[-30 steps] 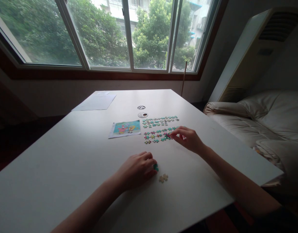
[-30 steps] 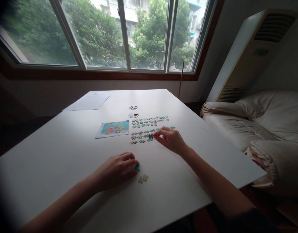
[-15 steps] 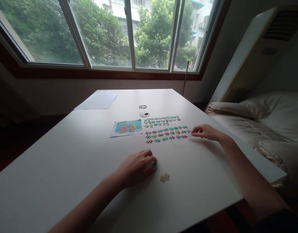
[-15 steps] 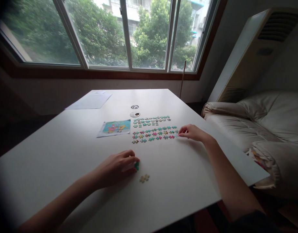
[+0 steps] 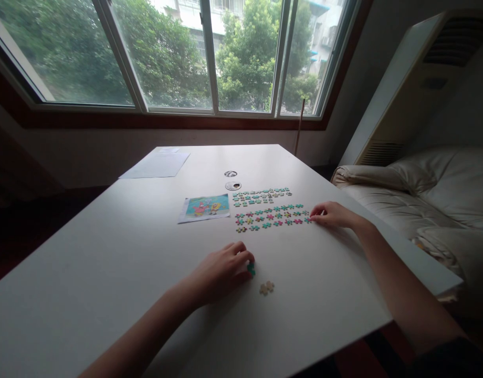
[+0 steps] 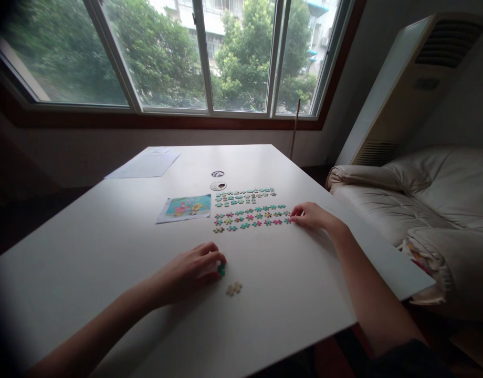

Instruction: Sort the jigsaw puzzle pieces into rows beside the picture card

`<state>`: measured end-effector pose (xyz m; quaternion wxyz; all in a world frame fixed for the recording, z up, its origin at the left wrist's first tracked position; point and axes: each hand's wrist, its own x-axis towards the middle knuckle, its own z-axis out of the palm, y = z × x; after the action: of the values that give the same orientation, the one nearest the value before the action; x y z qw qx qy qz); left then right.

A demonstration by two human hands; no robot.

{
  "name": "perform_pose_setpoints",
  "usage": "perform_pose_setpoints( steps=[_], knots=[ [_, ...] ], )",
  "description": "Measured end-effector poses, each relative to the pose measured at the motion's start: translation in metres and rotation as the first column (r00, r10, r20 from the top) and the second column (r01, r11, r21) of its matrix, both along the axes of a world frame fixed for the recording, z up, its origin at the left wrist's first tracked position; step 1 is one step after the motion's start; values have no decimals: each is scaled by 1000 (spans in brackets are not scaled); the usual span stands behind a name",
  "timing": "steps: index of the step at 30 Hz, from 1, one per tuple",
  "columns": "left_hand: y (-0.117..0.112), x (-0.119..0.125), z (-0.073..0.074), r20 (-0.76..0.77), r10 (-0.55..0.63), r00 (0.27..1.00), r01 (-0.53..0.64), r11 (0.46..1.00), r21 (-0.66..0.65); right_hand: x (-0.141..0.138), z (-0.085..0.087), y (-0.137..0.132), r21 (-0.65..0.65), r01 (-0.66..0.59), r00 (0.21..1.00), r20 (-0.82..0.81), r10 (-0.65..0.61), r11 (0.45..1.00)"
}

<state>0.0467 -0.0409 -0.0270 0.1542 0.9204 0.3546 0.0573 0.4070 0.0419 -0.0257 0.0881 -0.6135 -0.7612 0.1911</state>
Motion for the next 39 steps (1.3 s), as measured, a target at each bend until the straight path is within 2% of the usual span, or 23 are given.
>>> perform_pose_setpoints(
  steps=[12,16,20,24,29,32,39],
  knots=[
    [-2,-2,2,11,53,999,-52,996,-76,-12,-3,-1,59,1,999,38,-4,998],
    [-2,-2,3,2,43,999,-43,996,-75,-22,0,-4,165,-14,1000,19,11,986],
    [-2,-2,3,4,47,999,-47,995,-92,-50,0,-14,249,-137,988,-41,152,959],
    [-2,-2,4,21,51,998,-48,992,-113,-88,0,-32,272,-317,935,-70,347,909],
    [-3,-1,5,25,62,998,-59,993,-99,-128,1,-61,296,-449,867,-81,491,843],
    [-3,0,3,44,53,998,-49,995,-91,-140,-1,-71,288,-498,838,-85,540,818],
    [-1,3,3,65,14,998,-11,999,-49,-144,-5,-75,263,-495,842,-91,532,828]
  ],
)
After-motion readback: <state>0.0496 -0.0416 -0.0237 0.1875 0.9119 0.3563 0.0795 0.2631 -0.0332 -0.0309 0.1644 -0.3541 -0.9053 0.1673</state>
